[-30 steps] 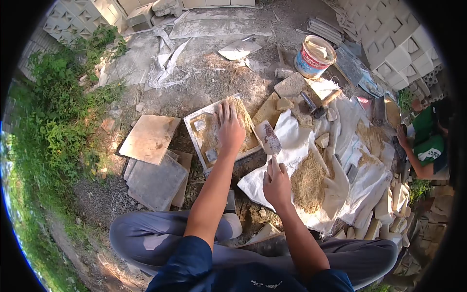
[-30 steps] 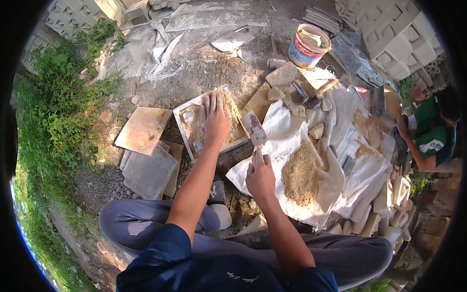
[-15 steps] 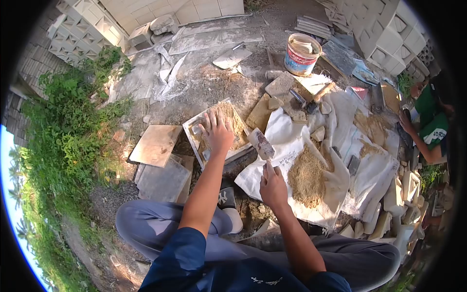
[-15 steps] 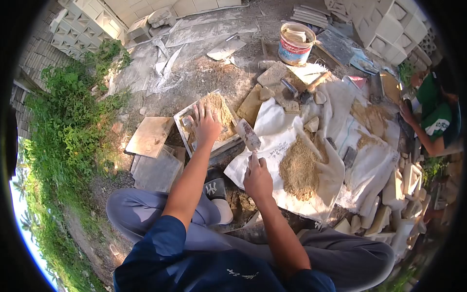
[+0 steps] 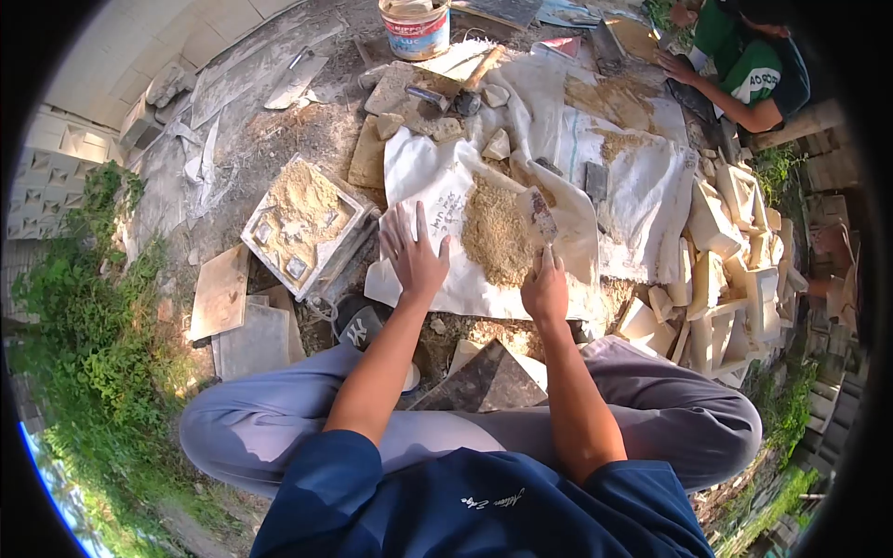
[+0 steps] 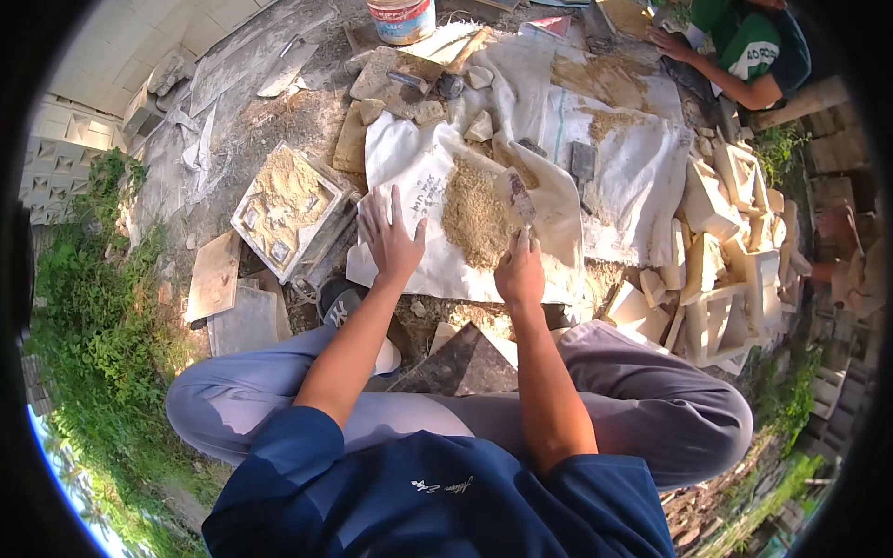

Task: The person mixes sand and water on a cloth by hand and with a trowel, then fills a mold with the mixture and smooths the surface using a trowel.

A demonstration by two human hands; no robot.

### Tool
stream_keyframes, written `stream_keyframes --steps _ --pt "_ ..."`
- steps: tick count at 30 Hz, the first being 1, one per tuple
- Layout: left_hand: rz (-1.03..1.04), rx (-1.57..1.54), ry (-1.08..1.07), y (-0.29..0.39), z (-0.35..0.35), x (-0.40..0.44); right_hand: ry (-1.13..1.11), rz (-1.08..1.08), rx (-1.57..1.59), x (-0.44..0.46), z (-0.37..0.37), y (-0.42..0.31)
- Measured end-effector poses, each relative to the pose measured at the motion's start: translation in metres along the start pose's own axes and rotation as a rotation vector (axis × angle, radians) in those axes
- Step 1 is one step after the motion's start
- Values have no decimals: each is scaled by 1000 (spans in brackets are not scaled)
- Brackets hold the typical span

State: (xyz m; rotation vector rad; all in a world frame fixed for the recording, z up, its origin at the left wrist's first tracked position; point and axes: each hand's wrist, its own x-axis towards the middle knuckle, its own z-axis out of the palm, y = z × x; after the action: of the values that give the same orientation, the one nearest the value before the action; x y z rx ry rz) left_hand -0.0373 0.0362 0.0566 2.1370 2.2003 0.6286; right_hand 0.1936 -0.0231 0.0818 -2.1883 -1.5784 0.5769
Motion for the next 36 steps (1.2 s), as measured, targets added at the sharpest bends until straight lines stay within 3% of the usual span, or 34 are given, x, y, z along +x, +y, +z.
stream_keyframes --steps 4,5,6,8,10,12,14,16,18,22,24,26,30,32,34,36 --pt "-226 201 -111 9 -17 -2 52 69 -30 -19 4 22" --pt "-348 226 -115 16 -25 6 -3 174 14 -24 -1 17" --pt "-338 228 -118 12 -26 6 -58 276 58 -28 -5 10" --pt "-516 27 -175 -10 -20 6 -45 321 82 -34 2 11" --pt "-499 1 -53 -10 -26 7 -73 344 100 -37 10 11" --pt "-723 -104 -268 -6 -37 16 -66 380 142 -38 23 9" --pt "-595 -69 -228 -25 -30 27 -76 359 162 -38 41 11" --pt "-621 -122 -411 -31 -45 44 -78 372 216 -37 32 -4" --pt "-587 -115 -360 -27 -57 46 -196 387 302 -36 27 -17" --pt "-375 -123 -349 1 -78 58 -9 339 358 -30 62 -21" --pt "-322 -375 -310 2 -79 64 -30 339 337 -19 66 -23" --pt "-357 -462 -338 3 -86 71 83 207 265 -13 72 -22" --pt "-302 -421 -310 -23 -63 68 -136 262 235 -2 41 -20" --pt "-465 -658 -232 -30 -55 57 -58 186 179 11 45 -8" --pt "-705 -779 -450 -20 -66 53 16 41 129 25 43 2" --pt "-605 -606 -681 -17 -75 46 -19 -35 88 45 36 6"
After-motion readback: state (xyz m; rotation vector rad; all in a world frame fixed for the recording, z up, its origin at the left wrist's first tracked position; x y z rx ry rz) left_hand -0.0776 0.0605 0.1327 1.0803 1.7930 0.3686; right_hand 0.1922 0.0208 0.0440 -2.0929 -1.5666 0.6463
